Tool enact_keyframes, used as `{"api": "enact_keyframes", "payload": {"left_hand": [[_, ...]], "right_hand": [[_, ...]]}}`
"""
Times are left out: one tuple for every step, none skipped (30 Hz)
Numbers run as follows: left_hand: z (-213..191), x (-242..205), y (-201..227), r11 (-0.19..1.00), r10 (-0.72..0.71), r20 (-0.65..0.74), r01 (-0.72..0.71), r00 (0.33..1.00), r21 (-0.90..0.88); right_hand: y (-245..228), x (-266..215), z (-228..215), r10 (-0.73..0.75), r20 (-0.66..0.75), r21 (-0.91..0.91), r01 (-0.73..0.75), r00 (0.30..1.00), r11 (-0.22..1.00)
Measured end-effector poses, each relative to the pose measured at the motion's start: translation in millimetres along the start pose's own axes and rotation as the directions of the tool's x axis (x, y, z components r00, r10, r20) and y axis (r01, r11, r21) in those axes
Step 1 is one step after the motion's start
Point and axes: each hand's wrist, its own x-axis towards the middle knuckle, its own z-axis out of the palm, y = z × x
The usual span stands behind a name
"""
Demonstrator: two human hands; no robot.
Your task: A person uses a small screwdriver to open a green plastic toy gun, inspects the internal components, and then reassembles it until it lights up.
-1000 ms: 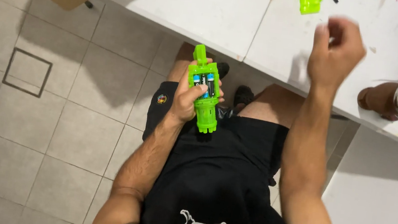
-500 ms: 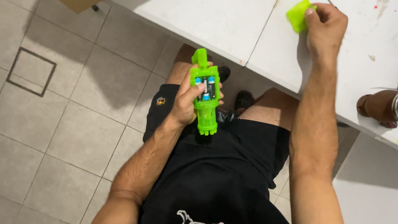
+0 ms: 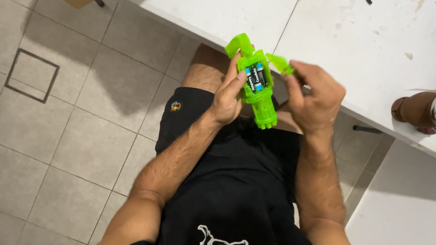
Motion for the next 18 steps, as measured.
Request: {"api": "enact_keyframes", "payload": {"left_hand": [[9.0, -2.5, 6.4, 0.993, 0.05, -0.015, -0.049, 0.999, 0.104], [11.2, -3.5, 8.2, 0.993, 0.053, -0.018, -0.051, 0.998, 0.105], [13.2, -4.7, 10.3, 0.993, 0.048, -0.012, -0.047, 0.999, 0.113], [14.9, -6.4, 12.7, 0.992, 0.045, -0.009, -0.043, 0.999, 0.121], [16.2, -7.3, 15.4, 0.991, 0.048, -0.014, -0.046, 0.999, 0.122], [17.8, -7.9, 17.8, 0.991, 0.059, -0.009, -0.057, 0.998, 0.122], [19.4, -8.6, 20.1, 0.99, 0.07, -0.004, -0.069, 0.998, 0.123], [16.6, -9.0, 19.9, 0.99, 0.07, -0.007, -0.069, 0.998, 0.121], [14.0, -9.3, 19.7, 0.989, 0.07, 0.013, -0.071, 0.997, 0.133], [11.4, -8.7, 19.8, 0.987, 0.068, 0.035, -0.073, 0.997, 0.145], [12.5, -9.6, 20.7, 0.987, 0.068, 0.034, -0.072, 0.997, 0.143], [13.6, -9.8, 21.4, 0.986, 0.072, 0.029, -0.076, 0.997, 0.148], [14.7, -10.1, 22.2, 0.985, 0.077, 0.025, -0.079, 0.997, 0.154], [18.2, -11.4, 23.1, 0.985, 0.078, 0.023, -0.081, 0.997, 0.153], [21.6, -12.7, 24.0, 0.986, 0.074, 0.019, -0.076, 0.997, 0.148], [24.8, -14.5, 24.9, 0.987, 0.069, 0.015, -0.071, 0.997, 0.142], [22.9, -13.4, 23.1, 0.987, 0.071, 0.013, -0.072, 0.997, 0.142], [21.0, -12.8, 21.0, 0.99, 0.065, 0.017, -0.067, 0.998, 0.125]], "right_hand": [[-2.9, -7.7, 4.3, -0.065, -0.017, -0.075, 0.064, 0.998, 0.995], [-13.5, -5.1, 4.5, -0.067, -0.014, -0.073, 0.066, 0.998, 0.995], [-24.5, -2.5, 5.0, -0.128, -0.018, -0.105, 0.125, 0.992, 0.987], [-35.8, 0.0, 5.9, -0.189, -0.02, -0.135, 0.185, 0.982, 0.973], [-38.5, -1.1, 7.2, -0.191, -0.016, -0.13, 0.188, 0.981, 0.974], [-41.0, -2.0, 8.2, -0.228, -0.006, -0.142, 0.225, 0.974, 0.964], [-43.4, -3.0, 9.1, -0.264, 0.005, -0.153, 0.262, 0.964, 0.953], [-45.2, -1.4, 7.3, -0.264, 0.008, -0.153, 0.262, 0.964, 0.953], [-46.8, 0.4, 5.3, -0.287, 0.011, -0.149, 0.286, 0.958, 0.947], [-48.4, 2.8, 3.4, -0.309, 0.011, -0.146, 0.308, 0.951, 0.94], [-49.2, 2.1, 3.4, -0.309, 0.013, -0.146, 0.307, 0.951, 0.94], [-49.6, 1.8, 3.5, -0.321, 0.002, -0.163, 0.317, 0.947, 0.934], [-50.1, 1.4, 3.6, -0.334, -0.008, -0.181, 0.327, 0.943, 0.928], [-52.9, 1.4, 4.5, -0.335, -0.007, -0.18, 0.329, 0.942, 0.927], [-55.8, 1.5, 5.5, -0.348, -0.024, -0.199, 0.336, 0.937, 0.921], [-58.8, 1.1, 6.7, -0.36, -0.042, -0.217, 0.343, 0.932, 0.914], [-59.1, 1.1, 8.4, -0.361, -0.04, -0.216, 0.344, 0.932, 0.914], [-59.3, 0.3, 9.9, -0.359, -0.034, -0.231, 0.342, 0.933, 0.911]]}}
